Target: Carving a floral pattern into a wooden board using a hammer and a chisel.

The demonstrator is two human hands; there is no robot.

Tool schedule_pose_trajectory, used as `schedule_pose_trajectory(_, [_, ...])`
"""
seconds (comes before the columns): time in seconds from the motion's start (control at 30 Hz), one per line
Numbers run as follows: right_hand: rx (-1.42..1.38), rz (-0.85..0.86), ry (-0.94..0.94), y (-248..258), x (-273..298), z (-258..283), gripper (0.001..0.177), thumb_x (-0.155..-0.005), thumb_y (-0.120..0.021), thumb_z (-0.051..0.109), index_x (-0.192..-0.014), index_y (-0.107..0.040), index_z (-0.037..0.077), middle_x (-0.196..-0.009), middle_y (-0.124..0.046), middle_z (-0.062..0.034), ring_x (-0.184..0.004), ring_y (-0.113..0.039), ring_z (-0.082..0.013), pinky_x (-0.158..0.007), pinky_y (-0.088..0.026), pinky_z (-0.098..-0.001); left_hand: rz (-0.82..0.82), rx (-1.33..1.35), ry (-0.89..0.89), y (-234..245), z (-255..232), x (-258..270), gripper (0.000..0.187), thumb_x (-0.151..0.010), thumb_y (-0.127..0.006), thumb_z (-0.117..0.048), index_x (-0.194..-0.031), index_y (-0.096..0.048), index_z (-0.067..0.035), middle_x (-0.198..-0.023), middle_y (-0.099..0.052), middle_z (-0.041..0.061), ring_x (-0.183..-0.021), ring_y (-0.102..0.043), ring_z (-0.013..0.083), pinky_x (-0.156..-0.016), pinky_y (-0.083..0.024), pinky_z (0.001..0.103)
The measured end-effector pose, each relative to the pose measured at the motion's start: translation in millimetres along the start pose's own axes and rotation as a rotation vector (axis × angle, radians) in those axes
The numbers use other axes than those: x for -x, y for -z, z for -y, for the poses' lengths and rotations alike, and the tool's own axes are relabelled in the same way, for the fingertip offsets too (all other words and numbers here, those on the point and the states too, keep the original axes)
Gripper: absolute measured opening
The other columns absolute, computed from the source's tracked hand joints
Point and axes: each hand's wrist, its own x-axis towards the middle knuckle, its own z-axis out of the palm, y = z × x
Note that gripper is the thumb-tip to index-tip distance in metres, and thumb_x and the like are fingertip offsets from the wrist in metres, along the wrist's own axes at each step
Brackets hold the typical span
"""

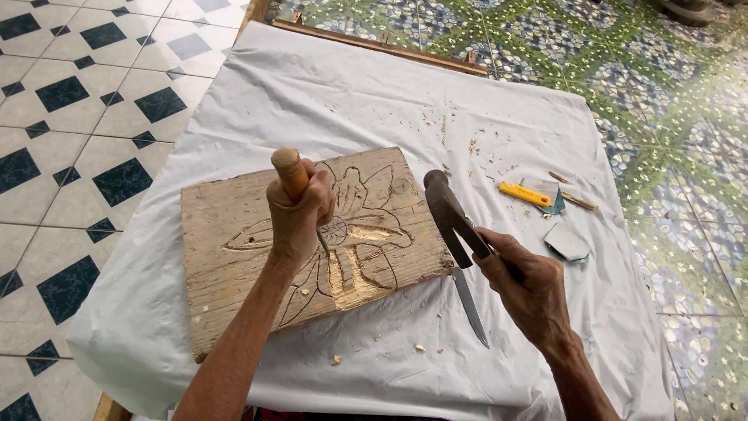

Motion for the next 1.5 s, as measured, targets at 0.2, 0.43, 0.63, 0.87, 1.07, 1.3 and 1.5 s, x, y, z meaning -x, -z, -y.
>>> schedule_pose_trajectory(0.2, [-0.001,0.008,0.002,-2,1,2,0.029,-0.094,-0.068,0.016,-0.121,-0.077,0.013,-0.05,-0.061,-0.0044,-0.047,-0.055,-0.0111,-0.049,-0.048,-0.0273,0.057,-0.072,-0.029,-8,-4,5,0.023,-0.098,-0.062,-0.007,-0.075,-0.058,-0.012,-0.042,-0.046,-0.001,-0.034,-0.045,0.0079,-0.033,-0.037,0.021])
schedule_pose_trajectory(0.43, [0.14,-0.012,0.084,17,-28,31,0.032,-0.093,-0.069,0.011,-0.124,-0.076,0.009,-0.052,-0.061,-0.0129,-0.045,-0.049,-0.0176,-0.047,-0.045,-0.0363,0.054,-0.237,-0.013,-17,3,12,0.023,-0.098,-0.068,-0.011,-0.075,-0.062,-0.01,-0.045,-0.055,0.003,-0.035,-0.053,0.0116,-0.034,-0.045,0.022])
schedule_pose_trajectory(0.63, [-0.117,-0.325,0.417,7,-79,101,0.028,-0.121,-0.04,0.015,-0.136,-0.056,-0.002,-0.061,-0.027,0.0008,-0.047,-0.028,-0.0069,-0.043,-0.027,-0.0232,0.126,-0.29,-0.04,-26,-11,13,0.04,-0.097,-0.066,-0.008,-0.062,-0.049,-0.018,-0.051,-0.05,-0.005,-0.041,-0.047,0.0054,-0.039,-0.05,0.023])
schedule_pose_trajectory(0.87, [0.578,0.349,0.507,-11,-94,89,0.04,-0.105,-0.055,0.018,-0.145,-0.054,0.02,-0.11,-0.076,-0.0158,-0.028,-0.046,-0.0093,-0.019,-0.045,-0.0232,0.123,-0.3,-0.024,-14,16,21,0.027,-0.096,-0.071,-0.01,-0.074,-0.057,-0.015,-0.058,-0.052,-0.004,-0.048,-0.052,0.0067,-0.041,-0.051,0.022])
schedule_pose_trajectory(1.07, [0.362,-0.197,0.623,0,-108,102,0.02,-0.112,-0.063,0.012,-0.127,-0.07,0.0,-0.082,-0.07,-0.0049,-0.057,-0.056,-0.011,-0.044,-0.047,-0.0277,0.124,-0.269,0.013,-21,1,16,0.042,-0.095,-0.065,-0.004,-0.065,-0.04,-0.019,-0.052,-0.041,-0.006,-0.044,-0.043,0.0059,-0.038,-0.045,0.023])
schedule_pose_trajectory(1.3, [0.562,0.415,0.488,-9,-102,98,0.039,-0.107,-0.053,0.02,-0.146,-0.056,0.016,-0.099,-0.078,-0.0155,-0.026,-0.041,-0.0092,-0.017,-0.041,-0.0243,0.157,-0.386,-0.064,-15,25,15,0.031,-0.098,-0.067,-0.007,-0.074,-0.05,-0.015,-0.058,-0.044,-0.005,-0.049,-0.045,0.0051,-0.04,-0.047,0.019])
schedule_pose_trajectory(1.5, [0.381,-0.315,0.655,-8,-115,81,0.031,-0.12,-0.051,0.022,-0.138,-0.066,0.002,-0.073,-0.062,-0.0031,-0.051,-0.048,-0.0104,-0.043,-0.041,-0.0294,0.13,-0.306,-0.001,-22,-1,14,0.036,-0.097,-0.065,-0.008,-0.066,-0.049,-0.017,-0.052,-0.048,-0.004,-0.042,-0.049,0.0064,-0.039,-0.052,0.023])
